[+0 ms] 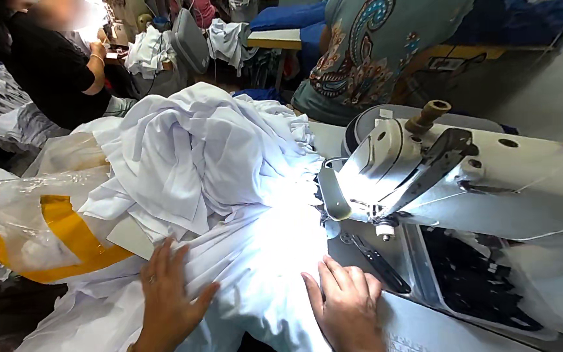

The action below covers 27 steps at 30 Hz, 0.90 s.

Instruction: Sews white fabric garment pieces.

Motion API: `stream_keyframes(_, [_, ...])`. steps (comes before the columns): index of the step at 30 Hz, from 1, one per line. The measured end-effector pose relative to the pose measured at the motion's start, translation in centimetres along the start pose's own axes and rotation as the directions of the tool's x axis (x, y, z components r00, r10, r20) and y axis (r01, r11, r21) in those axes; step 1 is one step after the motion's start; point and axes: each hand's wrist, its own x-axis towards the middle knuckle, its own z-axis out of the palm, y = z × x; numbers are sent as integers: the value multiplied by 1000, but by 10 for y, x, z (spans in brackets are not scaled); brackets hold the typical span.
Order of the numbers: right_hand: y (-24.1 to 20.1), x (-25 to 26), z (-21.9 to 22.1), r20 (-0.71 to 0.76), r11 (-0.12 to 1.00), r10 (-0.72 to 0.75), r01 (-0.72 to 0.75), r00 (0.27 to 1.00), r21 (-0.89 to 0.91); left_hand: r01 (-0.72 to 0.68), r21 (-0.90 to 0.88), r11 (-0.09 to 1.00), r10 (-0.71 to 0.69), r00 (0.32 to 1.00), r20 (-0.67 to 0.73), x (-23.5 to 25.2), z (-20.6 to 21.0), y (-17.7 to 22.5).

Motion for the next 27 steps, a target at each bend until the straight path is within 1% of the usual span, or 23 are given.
stream_keyframes(2, [-5,1,0,-8,1000,8,-8,1000,-12,57,-103,993,-64,996,-67,-33,2,-17])
stream_keyframes(3, [-7,2,0,-4,1000,14,-14,1000,-18,77,-196,978,-98,990,-101,-45,8,-16])
stream_keyframes(5, [-10,2,-1,2,999,31,-31,1000,-25,155,-414,897,-218,970,-111,-60,20,-6])
stream_keyframes(7, [-11,2,0,-7,998,49,-49,999,-30,227,-600,767,-329,942,-64,-59,22,6])
stream_keyframes(8, [-11,1,0,-14,998,55,-55,998,-26,265,-648,714,-363,932,-18,-54,15,11])
stream_keyframes(9, [-11,1,0,-16,998,59,-60,998,-21,278,-645,712,-353,936,13,-47,4,12])
stream_keyframes(10, [-11,0,0,-10,998,65,-66,998,-15,252,-605,756,-317,949,0,-37,-10,11])
stream_keyframes(11, [-13,0,0,-2,997,70,-70,998,-13,188,-525,830,-253,966,-54,-21,-26,9])
stream_keyframes(12, [-15,0,1,4,997,73,-73,997,-8,88,-407,909,-157,978,-140,-1,-42,8])
stream_keyframes(13, [-18,0,2,15,997,74,-74,997,-1,-39,-284,958,-30,971,-235,25,-55,6])
stream_keyframes(15, [-27,3,3,57,996,86,-86,995,-5,-255,-116,960,199,912,-358,85,-66,7])
stream_keyframes(16, [-33,4,2,86,995,100,-99,991,-11,-308,-67,949,261,886,-383,116,-63,9])
stream_keyframes(17, [-38,5,2,108,993,115,-113,988,-25,-313,-21,949,286,890,-356,144,-56,10])
stream_keyframes(18, [-43,7,1,124,991,130,-125,984,-41,-266,26,964,262,925,-276,165,-49,13])
stream_keyframes(19, [-46,9,0,140,989,143,-137,980,-53,-194,60,979,203,960,-194,178,-44,20])
stream_keyframes(20, [-47,10,-1,146,988,149,-141,978,-64,-166,67,984,175,972,-156,182,-40,31])
stream_keyframes(21, [-47,9,-1,145,987,150,-141,978,-72,-215,65,975,223,958,-179,176,-34,43])
stream_keyframes(22, [-46,8,-1,140,988,146,-137,979,-71,-343,47,938,344,910,-230,162,-21,55])
stream_keyframes(23, [-45,7,-1,134,989,140,-132,981,-70,-509,-13,861,490,836,-248,144,-6,68])
stream_keyframes(24, [-43,5,-2,133,990,133,-125,982,-67,-658,-116,744,629,748,-209,127,12,78])
stream_keyframes(25, [-41,4,-5,132,992,122,-115,984,-57,-732,-221,644,733,673,-93,114,28,87])
stream_keyframes(26, [-39,3,-8,138,992,118,-112,983,-53,-734,-278,620,777,623,89,104,42,91])
stream_keyframes(27, [-37,3,-10,155,992,117,-109,981,-57,-691,-301,657,753,610,247,98,53,93])
